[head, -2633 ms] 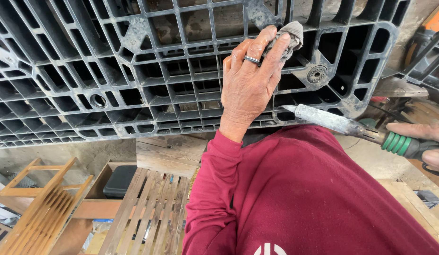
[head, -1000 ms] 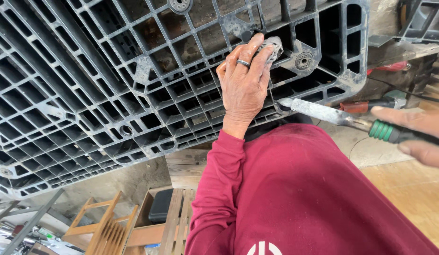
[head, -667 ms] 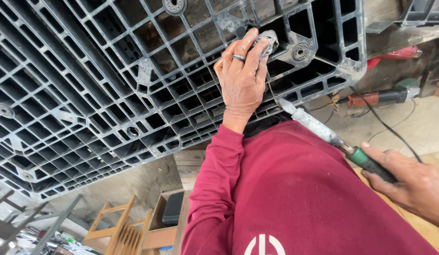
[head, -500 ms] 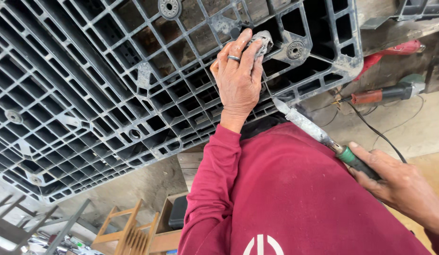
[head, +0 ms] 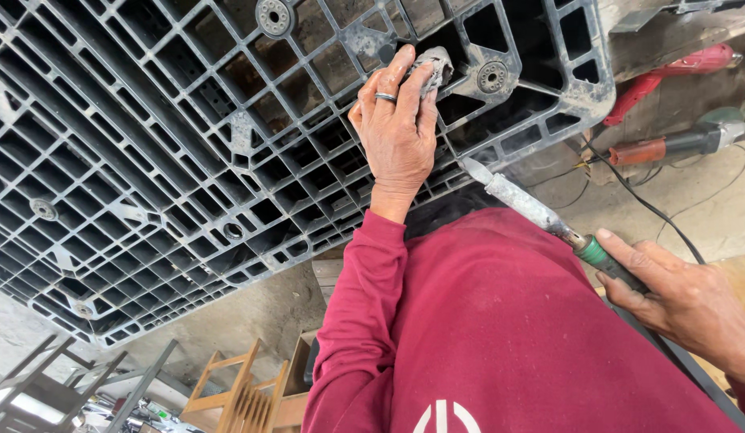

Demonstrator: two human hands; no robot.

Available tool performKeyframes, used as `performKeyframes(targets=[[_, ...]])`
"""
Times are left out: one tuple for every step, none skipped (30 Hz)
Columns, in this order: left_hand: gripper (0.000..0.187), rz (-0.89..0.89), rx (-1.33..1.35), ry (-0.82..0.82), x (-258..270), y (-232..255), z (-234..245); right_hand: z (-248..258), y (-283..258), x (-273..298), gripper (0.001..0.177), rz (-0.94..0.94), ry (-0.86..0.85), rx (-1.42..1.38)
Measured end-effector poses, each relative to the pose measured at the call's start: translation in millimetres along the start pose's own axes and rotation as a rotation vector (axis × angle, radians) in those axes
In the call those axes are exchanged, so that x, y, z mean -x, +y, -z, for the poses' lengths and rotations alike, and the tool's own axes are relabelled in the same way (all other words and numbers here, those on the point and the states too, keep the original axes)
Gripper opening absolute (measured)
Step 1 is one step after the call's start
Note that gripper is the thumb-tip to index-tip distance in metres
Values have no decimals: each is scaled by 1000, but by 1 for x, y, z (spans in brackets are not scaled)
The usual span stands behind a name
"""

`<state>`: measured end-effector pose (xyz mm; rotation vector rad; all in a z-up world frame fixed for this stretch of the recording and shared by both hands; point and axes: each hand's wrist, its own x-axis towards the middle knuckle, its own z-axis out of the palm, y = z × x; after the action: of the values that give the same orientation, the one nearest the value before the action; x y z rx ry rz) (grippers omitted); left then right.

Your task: The person repairs a black plastic pallet by using a soldering iron to melt and fuse plastic pieces onto damaged parts of the frame while sitting on a stool.

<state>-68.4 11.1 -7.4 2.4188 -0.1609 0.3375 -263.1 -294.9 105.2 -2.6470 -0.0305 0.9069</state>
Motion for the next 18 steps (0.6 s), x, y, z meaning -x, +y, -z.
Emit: performKeyframes(targets=[[37,1,10,-8,0,0,1,1,2,-2,69,2,2,0],[38,5,22,-21,1,0,1,1,3,-4,72,-29,-67,56],[38,6,23,-24,1,0,0,2,4,-5,75,-59,-136,113],[37,8,11,-20,1,0,-1,2,4,-6,75,-62,-139,111],[36,9,-1,-17,1,0,-2,2,4,-6,74,-31,-112,124],[36,10,-1,-19,1,0,-2,3,3,-7,74,1,-85,137],[36,13,-6,-20,1,1,-1,4,2,-7,74,0,-87,137],[35,14,-10,-17,0,1,-2,5,1,-8,74,-18,-102,133],[35,13,-10,-16,0,1,-1,6,1,-9,73,-35,-116,129],[35,6,12,-11,0,2,1,7,0,-10,73,-35,-115,129],[35,-1,35,-5,0,2,2,8,0,-11,73,-23,-100,120],[35,-3,34,-7,1,2,4,8,-1,-11,72,-12,-86,110],[34,-23,61,2,2,2,5,7,-1,-10,72,-13,-85,108],[33,-45,87,13,1,2,6,7,-2,-9,73,-11,-60,75],[33,-49,86,16,1,1,8,6,-1,-9,73,-8,-34,43],[32,-117,115,-8,2,-1,11,4,0,-9,73,-7,-33,40],[31,-185,143,-33,4,-2,13,2,2,-10,74,-42,-94,88],[31,-190,142,-35,8,-3,16,-2,3,-10,74,-78,-153,136]])
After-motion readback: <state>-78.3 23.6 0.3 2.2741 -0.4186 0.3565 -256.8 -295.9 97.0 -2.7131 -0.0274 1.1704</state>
